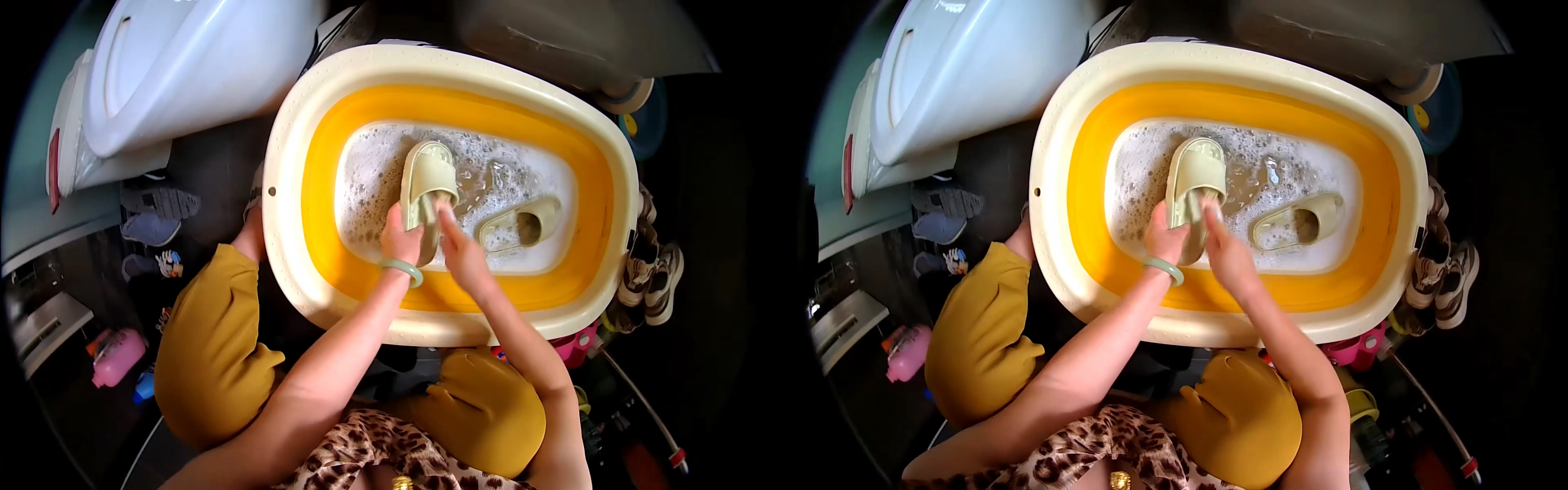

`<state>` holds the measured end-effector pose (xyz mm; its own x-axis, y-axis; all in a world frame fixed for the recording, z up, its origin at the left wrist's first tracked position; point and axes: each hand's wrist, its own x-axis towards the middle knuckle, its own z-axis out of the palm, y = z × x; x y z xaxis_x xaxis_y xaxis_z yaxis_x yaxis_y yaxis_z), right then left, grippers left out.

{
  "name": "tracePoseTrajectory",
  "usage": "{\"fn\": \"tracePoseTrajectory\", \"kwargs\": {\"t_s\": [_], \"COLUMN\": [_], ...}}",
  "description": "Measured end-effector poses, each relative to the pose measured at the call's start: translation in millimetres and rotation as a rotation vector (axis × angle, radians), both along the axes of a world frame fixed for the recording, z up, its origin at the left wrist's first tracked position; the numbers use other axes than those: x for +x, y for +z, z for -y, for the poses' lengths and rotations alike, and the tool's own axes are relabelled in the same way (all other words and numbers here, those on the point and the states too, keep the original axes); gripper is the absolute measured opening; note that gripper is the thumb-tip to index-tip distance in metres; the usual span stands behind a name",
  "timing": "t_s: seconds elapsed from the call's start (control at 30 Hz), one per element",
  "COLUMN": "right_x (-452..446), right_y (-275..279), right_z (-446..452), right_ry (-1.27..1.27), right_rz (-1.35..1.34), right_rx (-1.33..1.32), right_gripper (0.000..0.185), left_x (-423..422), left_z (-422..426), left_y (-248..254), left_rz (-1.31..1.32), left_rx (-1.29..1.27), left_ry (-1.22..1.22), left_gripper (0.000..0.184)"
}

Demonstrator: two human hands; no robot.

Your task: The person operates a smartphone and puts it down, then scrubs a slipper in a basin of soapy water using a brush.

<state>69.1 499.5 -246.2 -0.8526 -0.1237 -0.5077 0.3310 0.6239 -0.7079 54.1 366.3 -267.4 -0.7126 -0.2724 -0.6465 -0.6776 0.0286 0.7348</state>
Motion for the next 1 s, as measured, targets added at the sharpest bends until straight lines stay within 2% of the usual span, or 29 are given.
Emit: {"fn": "tracePoseTrajectory", "kwargs": {"t_s": [0.03, 0.07, 0.1, 0.17, 0.23, 0.3, 0.37, 0.4, 0.43, 0.47, 0.53, 0.57, 0.63, 0.7, 0.77, 0.8, 0.83, 0.9, 0.93, 0.97, 1.0], "right_x": [16.8, 21.8, 13.3, -26.4, -59.3, -69.7, -60.7, -41.0, -20.8, -6.9, 6.6, 5.3, -3.8, -30.8, -55.9, -62.6, -59.5, -51.1, -35.6, -27.8, -24.8], "right_y": [-1.9, -5.3, -2.0, -3.0, -27.6, -30.6, -24.5, -21.7, -18.7, -9.7, 10.8, 6.4, -12.9, -31.8, -55.3, -62.8, -69.6, -64.8, -65.0, -61.4, -57.1], "right_z": [-2.2, -1.5, 1.0, 2.3, 5.5, 17.5, 10.1, 5.9, 1.9, -5.2, -29.2, -45.0, -78.7, -100.4, -105.6, -103.7, -98.2, -67.5, -59.1, -50.0, -46.5], "right_ry": [0.074, 0.138, 0.132, 0.141, 0.075, -0.029, -0.027, -0.011, 0.010, 0.015, 0.227, 0.227, 0.288, 0.086, -0.107, -0.114, -0.110, -0.086, 0.001, 0.048, 0.019], "right_rz": [-0.100, -0.328, -0.326, 0.014, -0.093, -0.167, -0.099, -0.134, -0.158, -0.146, 0.047, 0.048, -0.131, -0.096, -0.206, -0.225, -0.222, -0.048, -0.157, -0.133, -0.123], "right_rx": [-0.051, -0.051, -0.055, 0.232, 0.234, 0.298, 0.284, 0.146, 0.005, 0.007, -0.007, -0.009, 0.034, 0.293, 0.451, 0.507, 0.502, 0.521, 0.372, 0.271, 0.236], "right_gripper": [0.046, 0.041, 0.041, 0.036, 0.029, 0.025, 0.030, 0.034, 0.039, 0.039, 0.048, 0.048, 0.044, 0.042, 0.042, 0.045, 0.045, 0.047, 0.050, 0.050, 0.048], "left_x": [2.4, 4.9, 8.7, 13.8, 14.3, 4.8, -1.9, 3.0, 1.0, -2.6, -4.1, -6.5, -11.5, -17.1, -18.7, -18.2, -16.8, -14.8, -12.8, -10.6, -8.8], "left_z": [0.8, 2.1, 2.4, -7.2, -21.8, -23.8, -17.4, -15.1, -7.1, 4.6, 25.6, 33.3, 46.7, 53.2, 59.0, 59.3, 59.5, 58.8, 57.9, 57.8, 58.1], "left_y": [-3.0, -4.7, -7.2, -7.4, -3.0, 4.8, 4.8, -20.5, -21.6, -21.5, -32.9, -33.8, -30.1, -26.3, -34.0, -37.0, -39.9, -47.7, -52.9, -57.9, -63.2], "left_rz": [0.003, 0.011, 0.018, 0.003, -0.059, 0.033, 0.010, -0.100, -0.095, -0.068, -0.072, -0.071, -0.012, 0.019, 0.018, 0.018, 0.005, -0.009, -0.009, -0.008, -0.008], "left_rx": [-0.002, -0.035, -0.067, -0.050, -0.157, -0.179, -0.052, -0.022, -0.021, 0.044, 0.143, 0.141, 0.304, 0.320, 0.378, 0.373, 0.389, 0.409, 0.307, 0.205, 0.206], "left_ry": [0.014, 0.002, -0.020, -0.036, -0.060, -0.023, 0.021, 0.112, 0.111, 0.126, 0.122, 0.122, 0.111, 0.106, 0.074, 0.075, 0.082, 0.092, 0.038, -0.018, -0.017], "left_gripper": [0.051, 0.051, 0.051, 0.053, 0.055, 0.056, 0.056, 0.050, 0.050, 0.048, 0.045, 0.045, 0.045, 0.047, 0.049, 0.049, 0.049, 0.050, 0.052, 0.053, 0.053]}}
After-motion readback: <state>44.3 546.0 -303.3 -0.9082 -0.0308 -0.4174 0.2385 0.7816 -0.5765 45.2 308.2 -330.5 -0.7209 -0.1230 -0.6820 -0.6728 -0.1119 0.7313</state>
